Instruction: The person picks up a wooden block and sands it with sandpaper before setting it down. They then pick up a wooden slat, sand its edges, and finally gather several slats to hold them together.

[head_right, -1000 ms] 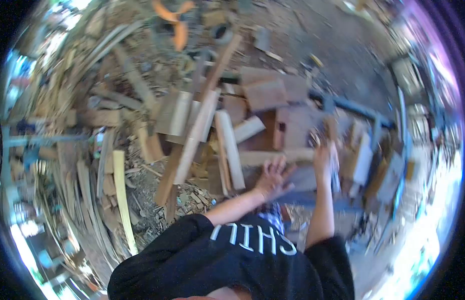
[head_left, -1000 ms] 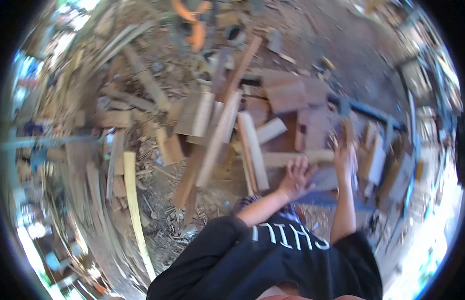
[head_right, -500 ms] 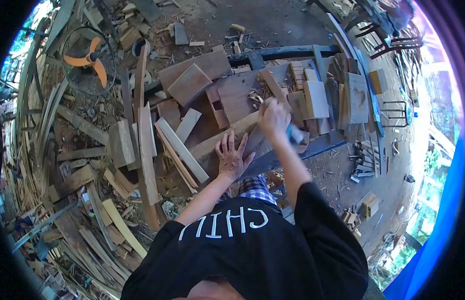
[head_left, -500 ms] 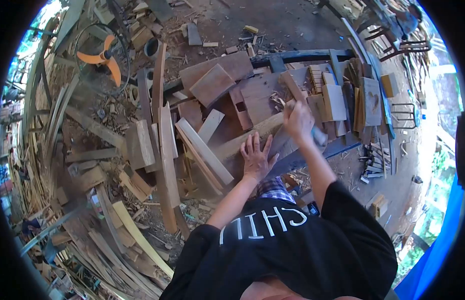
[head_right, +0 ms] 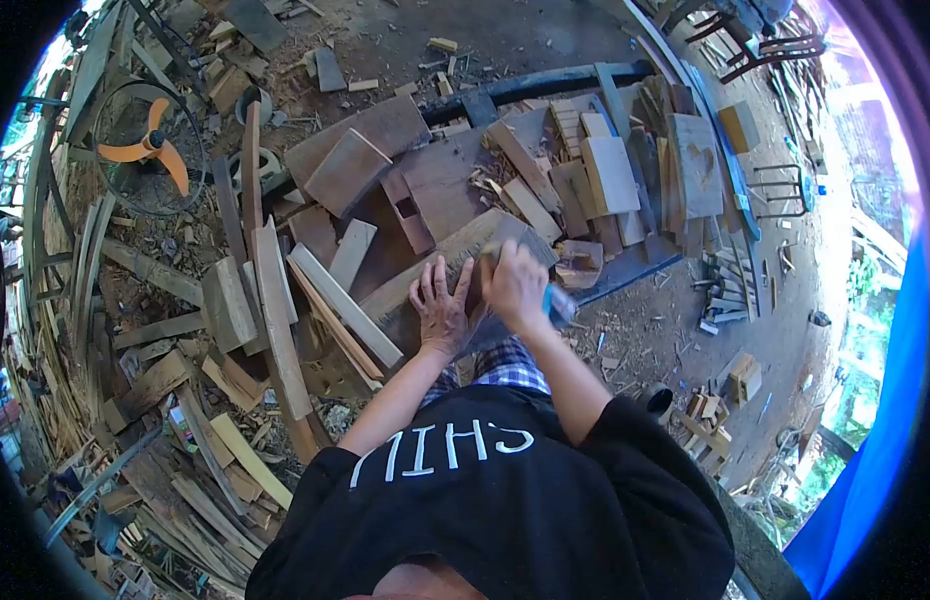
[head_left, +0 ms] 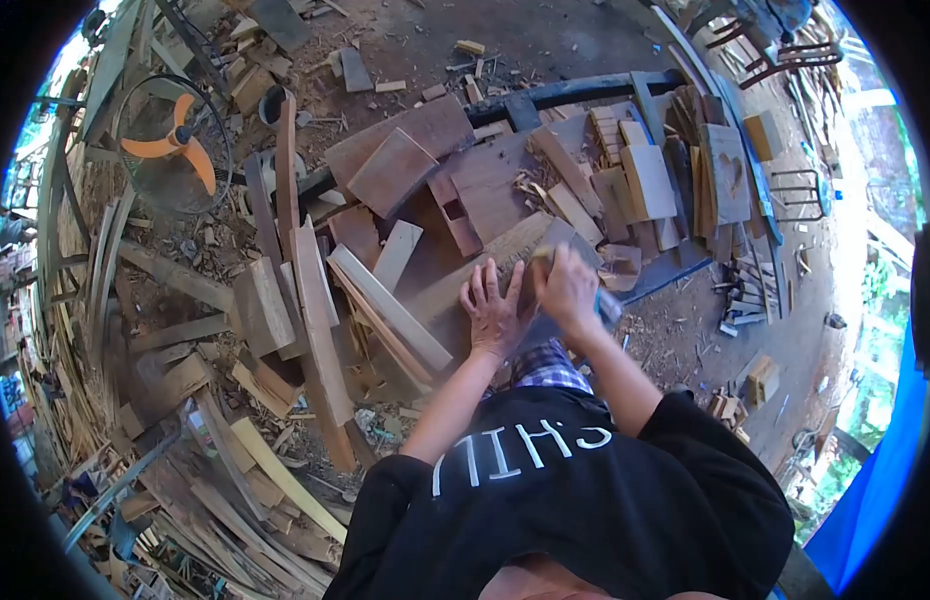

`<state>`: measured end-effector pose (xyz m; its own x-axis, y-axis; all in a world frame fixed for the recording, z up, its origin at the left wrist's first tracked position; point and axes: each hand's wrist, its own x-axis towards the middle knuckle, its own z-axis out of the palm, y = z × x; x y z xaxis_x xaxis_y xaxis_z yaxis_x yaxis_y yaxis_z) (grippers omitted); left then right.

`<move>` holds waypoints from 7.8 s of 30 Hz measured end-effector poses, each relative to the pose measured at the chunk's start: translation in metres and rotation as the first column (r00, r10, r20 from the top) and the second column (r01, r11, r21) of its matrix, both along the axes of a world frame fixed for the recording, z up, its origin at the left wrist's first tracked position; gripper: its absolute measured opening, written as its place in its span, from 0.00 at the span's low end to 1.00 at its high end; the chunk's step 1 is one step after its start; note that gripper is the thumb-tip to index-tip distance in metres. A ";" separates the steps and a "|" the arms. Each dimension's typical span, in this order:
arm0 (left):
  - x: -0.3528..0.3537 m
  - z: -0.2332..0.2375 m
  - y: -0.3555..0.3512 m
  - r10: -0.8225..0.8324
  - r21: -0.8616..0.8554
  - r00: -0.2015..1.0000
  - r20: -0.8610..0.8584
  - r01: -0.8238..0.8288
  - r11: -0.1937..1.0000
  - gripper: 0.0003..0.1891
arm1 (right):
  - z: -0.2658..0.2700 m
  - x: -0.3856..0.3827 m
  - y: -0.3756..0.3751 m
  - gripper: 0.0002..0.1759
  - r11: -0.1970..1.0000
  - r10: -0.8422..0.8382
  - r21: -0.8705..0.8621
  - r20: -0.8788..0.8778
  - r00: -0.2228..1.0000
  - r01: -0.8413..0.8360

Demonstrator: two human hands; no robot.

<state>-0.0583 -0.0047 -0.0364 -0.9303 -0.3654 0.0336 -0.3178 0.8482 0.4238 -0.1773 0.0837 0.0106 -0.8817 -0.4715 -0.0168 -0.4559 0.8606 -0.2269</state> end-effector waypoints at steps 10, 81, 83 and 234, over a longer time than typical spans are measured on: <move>-0.001 0.000 -0.001 -0.003 -0.023 0.999 0.038 0.004 1.000 0.37 | 0.003 0.006 0.004 0.21 0.998 -0.021 -0.055 0.071 0.997 0.025; -0.062 0.049 -0.042 0.047 0.939 0.953 0.301 -0.287 -0.188 0.28 | -0.018 -0.129 0.147 0.31 0.066 0.467 -0.263 0.861 0.204 0.962; -0.065 0.051 -0.042 0.084 0.907 0.942 0.324 -0.284 -0.312 0.28 | -0.008 -0.129 0.142 0.31 0.088 0.445 -0.238 0.878 0.175 0.967; -0.006 0.007 -0.021 -0.068 0.241 0.997 -0.027 0.072 0.968 0.53 | 0.005 -0.072 -0.042 0.20 0.966 -0.232 0.123 0.024 0.972 0.228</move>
